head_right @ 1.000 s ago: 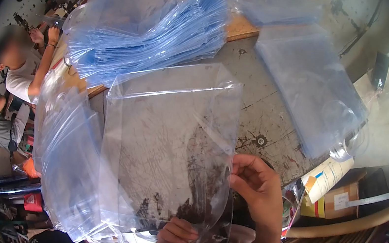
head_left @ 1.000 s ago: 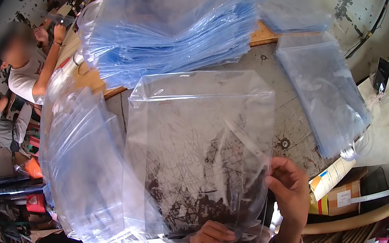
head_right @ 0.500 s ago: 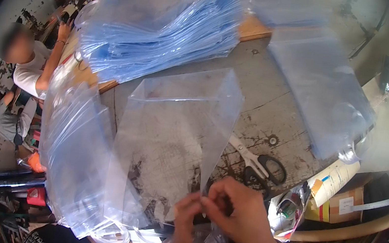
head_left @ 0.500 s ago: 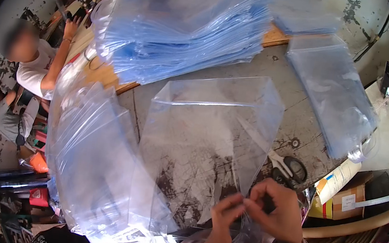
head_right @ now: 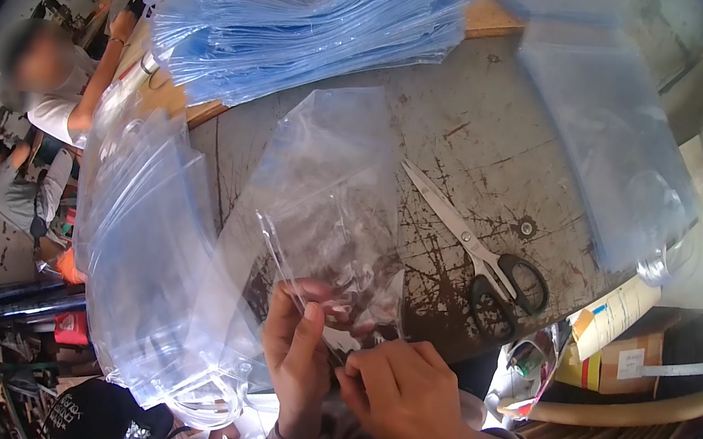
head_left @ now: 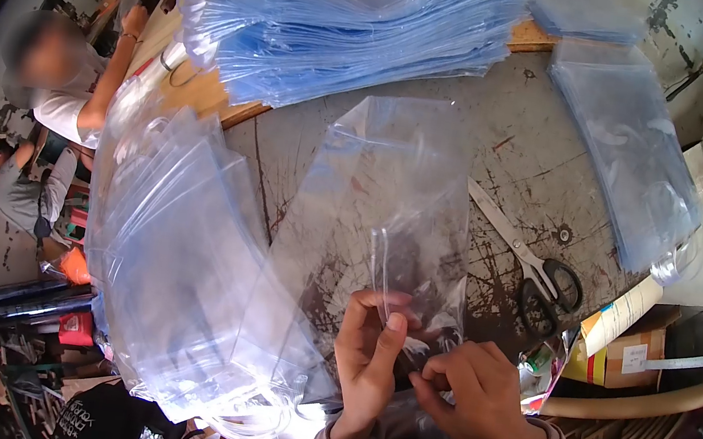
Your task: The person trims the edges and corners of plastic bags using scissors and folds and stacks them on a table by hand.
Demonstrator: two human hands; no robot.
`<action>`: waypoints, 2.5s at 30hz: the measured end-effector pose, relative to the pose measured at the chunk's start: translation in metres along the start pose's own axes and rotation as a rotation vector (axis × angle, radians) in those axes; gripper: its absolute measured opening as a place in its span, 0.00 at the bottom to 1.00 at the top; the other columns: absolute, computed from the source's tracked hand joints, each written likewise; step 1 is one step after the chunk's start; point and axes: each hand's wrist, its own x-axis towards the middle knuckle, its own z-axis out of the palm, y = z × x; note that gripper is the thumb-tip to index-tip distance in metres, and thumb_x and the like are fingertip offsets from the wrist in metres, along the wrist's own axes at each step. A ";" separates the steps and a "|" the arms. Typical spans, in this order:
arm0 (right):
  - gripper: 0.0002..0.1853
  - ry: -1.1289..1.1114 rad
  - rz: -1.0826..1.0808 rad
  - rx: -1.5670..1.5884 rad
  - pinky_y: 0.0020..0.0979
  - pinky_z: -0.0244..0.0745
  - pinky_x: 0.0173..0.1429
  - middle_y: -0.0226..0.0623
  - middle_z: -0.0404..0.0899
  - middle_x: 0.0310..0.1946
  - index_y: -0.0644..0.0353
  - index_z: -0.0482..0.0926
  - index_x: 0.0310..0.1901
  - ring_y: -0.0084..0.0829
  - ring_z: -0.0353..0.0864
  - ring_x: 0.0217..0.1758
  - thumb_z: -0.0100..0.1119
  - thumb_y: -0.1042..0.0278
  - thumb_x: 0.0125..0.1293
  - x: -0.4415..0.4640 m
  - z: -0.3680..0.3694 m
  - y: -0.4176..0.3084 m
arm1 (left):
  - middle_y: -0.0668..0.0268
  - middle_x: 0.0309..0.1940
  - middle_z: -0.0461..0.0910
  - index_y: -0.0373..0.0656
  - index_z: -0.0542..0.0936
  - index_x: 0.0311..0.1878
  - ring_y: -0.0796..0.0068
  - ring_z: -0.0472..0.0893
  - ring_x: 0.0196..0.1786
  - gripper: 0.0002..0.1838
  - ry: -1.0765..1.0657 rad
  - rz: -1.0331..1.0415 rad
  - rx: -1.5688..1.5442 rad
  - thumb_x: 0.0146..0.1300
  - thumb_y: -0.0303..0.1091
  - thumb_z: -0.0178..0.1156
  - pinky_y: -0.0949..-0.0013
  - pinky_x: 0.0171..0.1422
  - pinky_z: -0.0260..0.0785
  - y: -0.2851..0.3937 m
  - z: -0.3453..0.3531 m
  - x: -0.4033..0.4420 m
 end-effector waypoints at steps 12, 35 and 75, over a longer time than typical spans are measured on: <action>0.15 -0.010 0.065 -0.019 0.32 0.65 0.32 0.32 0.73 0.27 0.58 0.75 0.36 0.31 0.73 0.29 0.68 0.71 0.45 -0.006 0.004 -0.004 | 0.68 0.40 0.70 0.38 0.67 0.47 0.82 0.69 0.41 0.10 0.144 -0.085 -0.122 0.70 0.33 0.45 0.66 0.46 0.76 -0.005 -0.002 -0.001; 0.12 0.190 0.154 0.156 0.30 0.70 0.31 0.39 0.74 0.27 0.61 0.72 0.30 0.35 0.75 0.27 0.62 0.82 0.43 -0.013 0.005 0.003 | 0.71 0.33 0.73 0.37 0.69 0.48 0.87 0.68 0.35 0.10 0.104 -0.073 -0.160 0.68 0.31 0.49 0.84 0.38 0.58 -0.011 -0.004 0.001; 0.06 0.553 0.563 0.015 0.21 0.69 0.28 0.33 0.71 0.26 0.66 0.69 0.31 0.19 0.72 0.24 0.58 0.81 0.58 -0.026 -0.021 0.043 | 0.58 0.44 0.74 0.44 0.78 0.51 0.61 0.76 0.41 0.21 -0.011 0.324 1.441 0.51 0.27 0.60 0.63 0.40 0.72 0.031 -0.023 -0.046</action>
